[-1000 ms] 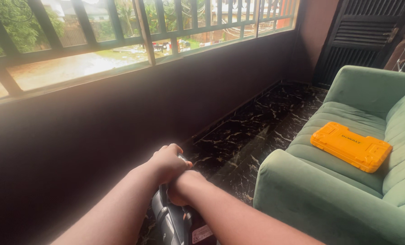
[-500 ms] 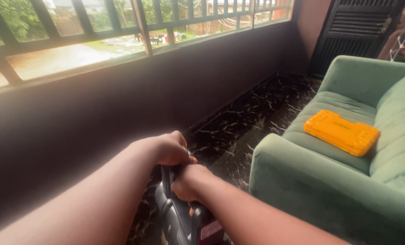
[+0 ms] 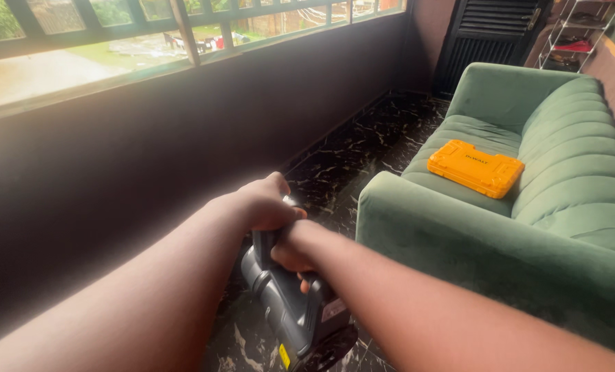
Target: The person assembles a handheld vacuum cleaner by fitting and twisting its components together by hand.
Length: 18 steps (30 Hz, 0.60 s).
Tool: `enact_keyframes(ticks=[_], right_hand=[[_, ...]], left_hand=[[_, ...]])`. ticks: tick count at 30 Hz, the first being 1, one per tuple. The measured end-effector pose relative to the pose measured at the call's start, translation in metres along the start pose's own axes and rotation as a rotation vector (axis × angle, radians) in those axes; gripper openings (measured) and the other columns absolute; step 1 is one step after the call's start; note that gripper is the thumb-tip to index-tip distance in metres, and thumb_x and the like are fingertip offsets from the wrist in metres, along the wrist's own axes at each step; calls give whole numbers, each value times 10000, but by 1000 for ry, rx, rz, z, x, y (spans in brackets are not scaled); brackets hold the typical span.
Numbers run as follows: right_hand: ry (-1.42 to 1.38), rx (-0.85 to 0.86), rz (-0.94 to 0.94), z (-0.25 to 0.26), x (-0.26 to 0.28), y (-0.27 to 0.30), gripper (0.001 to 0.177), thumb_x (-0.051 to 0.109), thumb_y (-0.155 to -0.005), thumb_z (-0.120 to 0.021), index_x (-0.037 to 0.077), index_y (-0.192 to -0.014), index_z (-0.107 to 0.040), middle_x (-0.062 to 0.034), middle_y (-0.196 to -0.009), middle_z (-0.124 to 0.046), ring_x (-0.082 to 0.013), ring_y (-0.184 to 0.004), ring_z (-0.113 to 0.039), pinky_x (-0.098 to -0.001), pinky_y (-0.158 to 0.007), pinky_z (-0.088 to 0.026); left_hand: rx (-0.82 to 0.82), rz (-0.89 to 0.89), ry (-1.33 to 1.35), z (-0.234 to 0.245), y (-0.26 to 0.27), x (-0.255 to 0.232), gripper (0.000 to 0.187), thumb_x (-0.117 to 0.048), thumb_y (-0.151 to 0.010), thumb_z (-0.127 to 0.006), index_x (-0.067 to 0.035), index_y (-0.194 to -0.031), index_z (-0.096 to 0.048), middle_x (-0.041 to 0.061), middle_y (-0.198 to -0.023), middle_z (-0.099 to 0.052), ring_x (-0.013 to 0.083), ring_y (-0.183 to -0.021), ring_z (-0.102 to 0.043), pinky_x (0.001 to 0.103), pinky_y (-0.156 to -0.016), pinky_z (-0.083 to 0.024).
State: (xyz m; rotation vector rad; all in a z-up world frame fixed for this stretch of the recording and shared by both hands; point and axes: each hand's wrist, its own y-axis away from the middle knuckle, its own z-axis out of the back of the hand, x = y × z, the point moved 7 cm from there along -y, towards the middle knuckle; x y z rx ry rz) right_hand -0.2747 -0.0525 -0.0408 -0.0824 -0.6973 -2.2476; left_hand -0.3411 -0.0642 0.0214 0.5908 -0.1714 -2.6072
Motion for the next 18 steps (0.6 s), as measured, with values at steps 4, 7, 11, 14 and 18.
enact_keyframes(ticks=[4, 7, 11, 14, 18], right_hand=[[-28, 6, -5, 5, 0, -1, 317, 100, -972, -519, 15, -1239, -667, -188, -1004, -734, -269, -746, -733, -368, -611, -611], [-40, 27, -5, 1, 1, 2, 317, 112, -994, -501, 4, -1249, -653, -193, -993, -730, -269, -720, -733, -368, -590, -616], [-95, 14, -32, 7, 5, 12, 320, 129, -1023, -476, -11, -1262, -635, -201, -978, -725, -269, -687, -733, -367, -561, -623], [-210, -42, -55, 11, 8, 23, 320, 134, -1015, -490, 17, -1277, -632, -214, -952, -727, -279, -668, -726, -368, -552, -614], [-279, -85, -63, 13, 9, 22, 332, 155, -1014, -526, -17, -1263, -664, -224, -935, -725, -286, -662, -713, -367, -531, -584]], left_hand=[[-35, -45, 3, 6, -2, -4, 822, -503, -768, -820, -148, -1437, -499, 162, -1398, -605, 309, -1316, -576, 408, -1077, -474], [-35, -32, -7, 8, 4, -7, 809, -506, -796, -796, -152, -1452, -481, 169, -1393, -613, 317, -1312, -583, 422, -1072, -480], [-46, -6, -39, 13, 16, -2, 770, -482, -833, -764, -152, -1467, -478, 161, -1399, -618, 302, -1322, -594, 430, -1071, -488], [-64, -10, -26, 15, 20, 0, 787, -510, -840, -764, -144, -1469, -463, 154, -1424, -588, 307, -1348, -550, 421, -1086, -467], [-73, -27, -28, 18, 17, 2, 780, -500, -852, -754, -131, -1472, -459, 147, -1431, -584, 306, -1345, -556, 417, -1086, -468]])
